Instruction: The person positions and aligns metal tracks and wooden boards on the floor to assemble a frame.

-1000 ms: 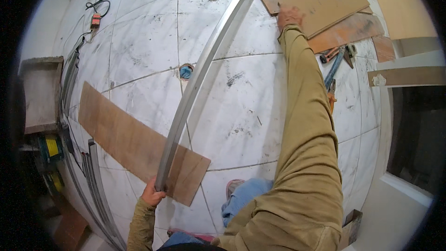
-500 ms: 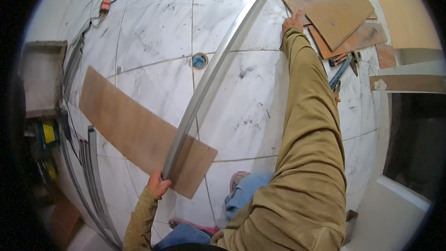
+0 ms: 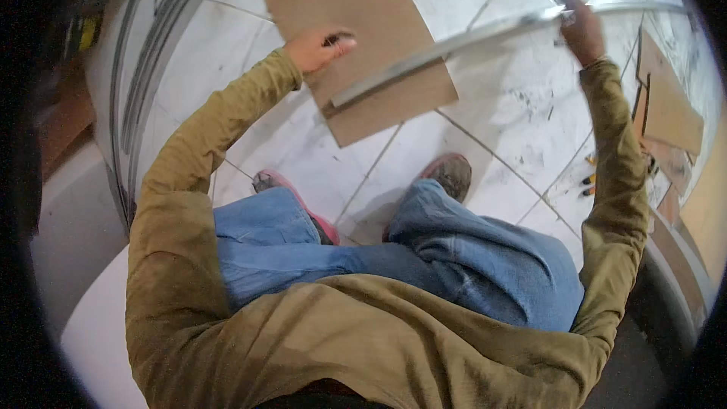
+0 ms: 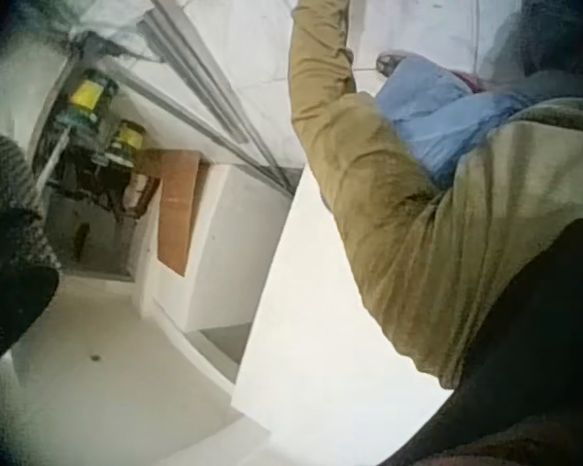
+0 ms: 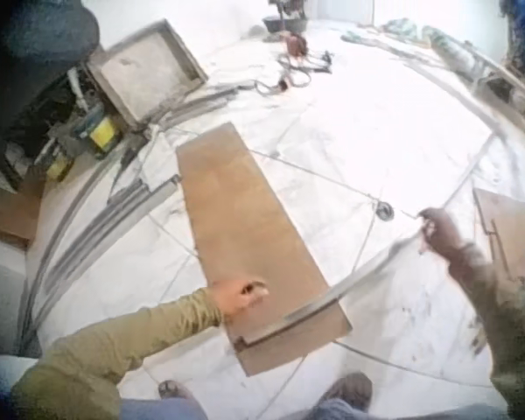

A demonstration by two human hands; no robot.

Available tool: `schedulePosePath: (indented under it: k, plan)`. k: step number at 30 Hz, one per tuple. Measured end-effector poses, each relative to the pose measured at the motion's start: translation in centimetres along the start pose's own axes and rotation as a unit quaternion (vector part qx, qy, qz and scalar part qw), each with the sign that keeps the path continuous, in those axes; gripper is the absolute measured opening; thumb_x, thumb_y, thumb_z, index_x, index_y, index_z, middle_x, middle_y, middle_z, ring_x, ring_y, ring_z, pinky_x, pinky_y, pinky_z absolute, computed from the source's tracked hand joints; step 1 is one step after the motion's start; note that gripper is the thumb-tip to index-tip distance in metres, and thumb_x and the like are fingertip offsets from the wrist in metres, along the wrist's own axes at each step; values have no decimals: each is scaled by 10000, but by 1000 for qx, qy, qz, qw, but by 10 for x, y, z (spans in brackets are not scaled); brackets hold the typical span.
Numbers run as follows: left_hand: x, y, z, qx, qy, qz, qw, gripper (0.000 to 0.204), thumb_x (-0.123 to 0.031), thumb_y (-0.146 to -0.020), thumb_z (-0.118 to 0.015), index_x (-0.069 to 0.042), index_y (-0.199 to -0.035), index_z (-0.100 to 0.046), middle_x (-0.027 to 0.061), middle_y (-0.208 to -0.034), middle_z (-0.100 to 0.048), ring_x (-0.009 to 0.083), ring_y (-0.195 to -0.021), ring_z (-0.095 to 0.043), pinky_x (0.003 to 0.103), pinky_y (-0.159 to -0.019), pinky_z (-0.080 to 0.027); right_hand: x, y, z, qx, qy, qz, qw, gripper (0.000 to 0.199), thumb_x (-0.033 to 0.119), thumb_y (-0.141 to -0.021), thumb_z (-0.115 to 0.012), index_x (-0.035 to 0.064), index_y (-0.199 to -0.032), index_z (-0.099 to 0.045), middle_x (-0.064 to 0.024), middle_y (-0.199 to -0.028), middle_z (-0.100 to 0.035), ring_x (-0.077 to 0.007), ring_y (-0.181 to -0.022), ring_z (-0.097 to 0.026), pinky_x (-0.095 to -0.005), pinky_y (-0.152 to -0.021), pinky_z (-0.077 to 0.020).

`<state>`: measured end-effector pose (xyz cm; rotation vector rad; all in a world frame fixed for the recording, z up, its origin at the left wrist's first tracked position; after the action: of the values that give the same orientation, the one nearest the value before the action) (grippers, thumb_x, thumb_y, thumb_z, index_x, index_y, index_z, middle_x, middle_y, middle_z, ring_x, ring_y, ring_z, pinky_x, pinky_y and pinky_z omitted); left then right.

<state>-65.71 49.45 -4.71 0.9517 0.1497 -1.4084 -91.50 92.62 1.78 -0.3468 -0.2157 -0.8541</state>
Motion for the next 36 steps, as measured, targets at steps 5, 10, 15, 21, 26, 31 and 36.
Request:
schedulePosePath:
  k: [5, 10, 15, 21, 26, 31, 36]
  plan:
    - [173, 37, 68, -263, -85, 358, 892, 901, -519, -727, -780, -167, -1467, -406, 266, -1427, -418, 469, -1265, -453, 485, -1064, -411, 255, 4, -98, 313, 27, 199, 928, 775, 361, -711, -843, 110, -1362, -506, -131, -1347, -536, -343, -1270, -482, -530, -1101, -345]
    - [91, 7, 71, -316, 55, 412, 853, 1035, -361, -723, -796, 11, -1495, -216, 309, -1477, -352, 465, -1350, -391, 507, -1084, -400, 237, 22, -137, 293, 104, 142, 940, 262, 122, -825, -626, 105, -1085, -595, -135, -1036, -573, -332, -973, -600, -504, -836, -449]
    - [151, 28, 84, -364, 269, 388, 803, 956, -321, -708, -798, 76, -1421, -299, 293, -1303, -558, 384, -1231, -557, 432, -1016, -480, 264, 19, -133, 283, 117, 184, 934, 279, 73, -785, -616, 122, -1060, -610, -114, -1020, -572, -312, -982, -589, -480, -807, -444]
    - [158, 9, 101, -350, 94, 330, 872, 713, -296, -691, -787, 59, -1246, -515, 272, -1237, -607, 370, -1143, -616, 452, -949, -513, 262, 20, -134, 297, 86, 185, 933, 265, 72, -776, -623, 87, -1040, -605, -111, -1034, -577, -312, -989, -588, -472, -843, -446]
    - [165, 31, 167, -58, -294, 176, 938, 443, -179, -780, -671, -83, -1203, -582, 186, -1185, -642, 350, -1135, -624, 478, -922, -521, 244, 23, -141, 302, 105, 160, 934, 257, 86, -772, -609, 27, -1021, -587, -151, -1020, -574, -339, -997, -584, -484, -872, -448]
    - [273, 101, 281, -158, -328, 312, 878, 564, -158, -808, -663, -136, -1344, -491, 166, -1421, -494, 347, -1309, -496, 569, -1045, -398, 251, -7, -151, 398, 15, 95, 912, 493, 98, -696, -628, 8, -1174, -549, -222, -1071, -594, -372, -1044, -600, -464, -897, -487]
    - [366, 133, 296, -415, -232, 317, 821, 540, -145, -878, -610, -219, -1390, -457, 116, -1494, -424, 334, -1401, -381, 608, -1101, -305, 214, -37, -177, 387, -68, 66, 917, 586, 79, -617, -695, 42, -1185, -558, -199, -1094, -609, -394, -974, -613, -479, -819, -523]
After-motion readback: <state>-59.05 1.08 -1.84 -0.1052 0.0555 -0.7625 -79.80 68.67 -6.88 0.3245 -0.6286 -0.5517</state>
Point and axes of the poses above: each hand's wrist, its own y-axis away from the middle knuckle, its own z-axis out of the back of the hand, x = y × z, the point moved 9 cm from there along -y, towards the middle knuckle
